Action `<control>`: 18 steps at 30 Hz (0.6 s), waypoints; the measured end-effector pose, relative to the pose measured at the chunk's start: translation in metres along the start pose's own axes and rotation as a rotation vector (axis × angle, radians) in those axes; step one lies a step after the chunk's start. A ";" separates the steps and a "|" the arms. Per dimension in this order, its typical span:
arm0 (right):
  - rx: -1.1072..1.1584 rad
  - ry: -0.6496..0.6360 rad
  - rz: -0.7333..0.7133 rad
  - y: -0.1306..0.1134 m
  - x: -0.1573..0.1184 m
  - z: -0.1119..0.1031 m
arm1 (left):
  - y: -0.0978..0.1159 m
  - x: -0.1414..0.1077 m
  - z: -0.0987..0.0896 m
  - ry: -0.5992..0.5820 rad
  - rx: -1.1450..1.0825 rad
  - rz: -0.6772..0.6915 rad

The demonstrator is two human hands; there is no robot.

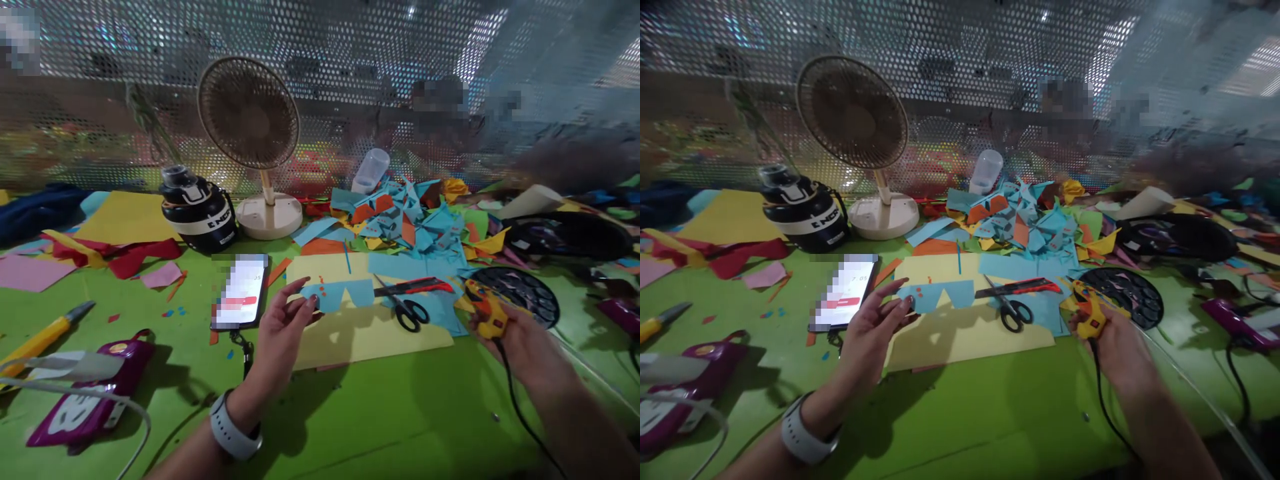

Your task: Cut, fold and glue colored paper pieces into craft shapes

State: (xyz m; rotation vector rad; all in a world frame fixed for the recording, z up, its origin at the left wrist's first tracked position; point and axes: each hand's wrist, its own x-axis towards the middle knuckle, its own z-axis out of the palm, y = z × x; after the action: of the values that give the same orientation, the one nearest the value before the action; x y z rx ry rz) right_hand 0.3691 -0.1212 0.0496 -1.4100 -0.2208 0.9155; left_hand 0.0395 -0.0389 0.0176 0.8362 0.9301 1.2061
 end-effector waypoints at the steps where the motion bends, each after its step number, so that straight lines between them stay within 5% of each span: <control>1: -0.062 -0.003 -0.030 -0.001 0.002 -0.003 | 0.000 0.000 0.000 -0.002 0.002 0.001; 8: -0.424 0.070 -0.137 0.004 0.001 -0.018 | 0.005 0.002 -0.002 0.020 -0.008 0.018; 13: -1.119 0.328 -0.280 0.000 -0.012 -0.035 | 0.012 0.002 -0.002 0.039 -0.025 0.005; 18: -1.723 0.332 -0.798 -0.003 0.000 -0.024 | 0.014 0.001 -0.003 0.051 -0.016 0.006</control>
State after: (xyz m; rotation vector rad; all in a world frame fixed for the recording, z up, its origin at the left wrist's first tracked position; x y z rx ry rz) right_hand 0.3858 -0.1386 0.0470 -2.6022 -1.4175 -0.4635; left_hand 0.0317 -0.0351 0.0295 0.7988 0.9586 1.2431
